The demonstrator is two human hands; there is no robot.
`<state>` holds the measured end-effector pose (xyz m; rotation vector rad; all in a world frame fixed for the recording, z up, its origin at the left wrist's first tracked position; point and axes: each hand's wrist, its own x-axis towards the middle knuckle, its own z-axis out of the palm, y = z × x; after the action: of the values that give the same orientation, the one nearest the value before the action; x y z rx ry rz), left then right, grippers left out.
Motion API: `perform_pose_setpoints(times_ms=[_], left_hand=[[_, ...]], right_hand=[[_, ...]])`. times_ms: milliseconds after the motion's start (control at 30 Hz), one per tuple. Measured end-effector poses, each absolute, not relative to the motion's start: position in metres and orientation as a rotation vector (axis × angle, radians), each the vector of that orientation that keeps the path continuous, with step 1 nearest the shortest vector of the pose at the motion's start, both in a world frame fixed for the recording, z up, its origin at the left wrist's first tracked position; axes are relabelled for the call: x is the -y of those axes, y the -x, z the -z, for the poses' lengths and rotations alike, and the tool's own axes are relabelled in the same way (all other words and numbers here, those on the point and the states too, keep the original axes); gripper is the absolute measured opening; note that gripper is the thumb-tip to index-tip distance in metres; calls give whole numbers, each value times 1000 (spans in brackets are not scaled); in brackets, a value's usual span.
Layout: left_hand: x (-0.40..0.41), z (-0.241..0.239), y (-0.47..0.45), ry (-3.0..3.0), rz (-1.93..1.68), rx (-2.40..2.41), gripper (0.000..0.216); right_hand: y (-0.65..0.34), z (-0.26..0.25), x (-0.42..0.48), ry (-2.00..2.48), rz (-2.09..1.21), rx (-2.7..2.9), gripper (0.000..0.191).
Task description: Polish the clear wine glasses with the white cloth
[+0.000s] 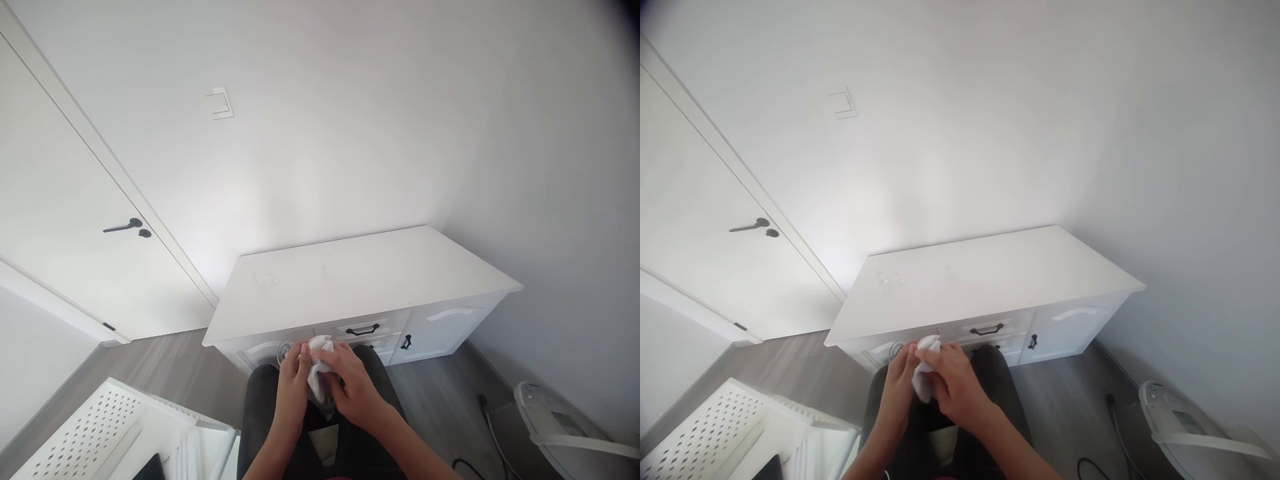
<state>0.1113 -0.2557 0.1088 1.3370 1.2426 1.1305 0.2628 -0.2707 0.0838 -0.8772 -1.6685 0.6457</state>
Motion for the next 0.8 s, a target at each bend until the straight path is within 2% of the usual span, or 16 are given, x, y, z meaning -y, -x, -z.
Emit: perform_pose_setpoints(times_ms=[167,267,400,500,667,733,800], left_hand=[[265,-106,-101,-1604,-994,-1257,54],[262,-103,-90,-2034,-1150,-1302,32],[248,-98,-83,-2386,-882,-1261,17],[249,-101,-82,-2164,-675,-1250,24],[261,-113,-78,-1309,-294,-778,46],[260,-114,-77,-1191,-270,-735,49],[257,-111,-79,-1195,-330,-733,50]], right_hand=[[-276,-75,264,1119,-687,1204,28],[-281,-75,266,1102,-680,1341,31],[-281,-78,272,988,-939,1321,36],[-291,-86,273,941,-1016,1303,42],[-329,-114,271,785,-926,1977,58],[-338,-117,269,771,-937,2033,57],[-342,-111,265,811,-921,1845,44]])
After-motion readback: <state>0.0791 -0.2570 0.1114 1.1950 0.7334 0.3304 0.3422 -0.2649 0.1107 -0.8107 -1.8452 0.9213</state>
